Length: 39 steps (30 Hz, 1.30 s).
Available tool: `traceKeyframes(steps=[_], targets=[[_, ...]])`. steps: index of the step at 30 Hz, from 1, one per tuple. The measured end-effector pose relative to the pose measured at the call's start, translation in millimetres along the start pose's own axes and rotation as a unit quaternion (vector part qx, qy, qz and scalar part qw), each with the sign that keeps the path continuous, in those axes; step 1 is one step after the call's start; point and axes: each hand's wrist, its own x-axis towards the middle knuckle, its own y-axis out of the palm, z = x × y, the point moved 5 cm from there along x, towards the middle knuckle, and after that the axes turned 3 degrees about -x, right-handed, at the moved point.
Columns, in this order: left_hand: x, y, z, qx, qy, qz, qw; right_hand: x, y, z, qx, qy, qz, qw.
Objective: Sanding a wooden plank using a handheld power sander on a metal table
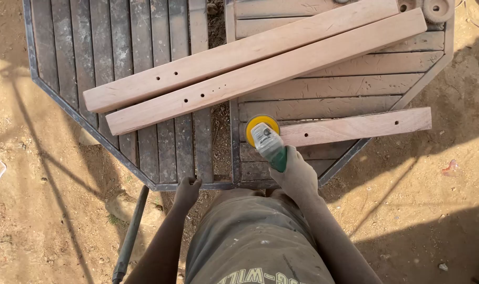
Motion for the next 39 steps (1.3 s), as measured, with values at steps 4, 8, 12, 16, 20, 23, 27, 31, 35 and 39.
traceKeyframes(steps=[4, 8, 12, 16, 20, 23, 27, 31, 35, 39], targets=[[-15, -4, -52, -0.034, 0.022, 0.008, 0.999, 1, -14, -16, -0.001, 0.019, 0.003, 1.0], [-15, -25, -61, -0.076, 0.032, 0.0, 0.997, 6, -39, -74, 0.083, 0.152, -0.06, 0.983], [22, -37, -25, -0.137, 0.039, 0.006, 0.99, 12, -72, -157, 0.126, 0.219, -0.181, 0.95], [-15, -62, -61, -0.076, -0.041, 0.03, 0.996, 12, -91, -212, 0.157, 0.306, -0.267, 0.9], [-1, -46, -37, -0.16, -0.04, 0.034, 0.986, 0, -72, -184, 0.173, 0.269, -0.225, 0.921], [30, -19, -10, -0.189, -0.001, 0.024, 0.982, -11, -49, -114, 0.181, 0.207, -0.15, 0.95], [-1, -16, -52, -0.179, 0.014, 0.004, 0.984, -8, -1, -59, 0.038, 0.098, -0.011, 0.994], [-9, -11, -81, -0.126, 0.033, -0.033, 0.991, -17, -21, -36, 0.0, 0.029, 0.036, 0.999], [-64, -9, -165, 0.02, 0.088, -0.062, 0.994, -9, -58, -88, 0.007, 0.074, -0.006, 0.997], [-78, 36, -215, 0.064, 0.202, -0.076, 0.974, -8, -106, -174, 0.094, 0.164, -0.113, 0.975]])
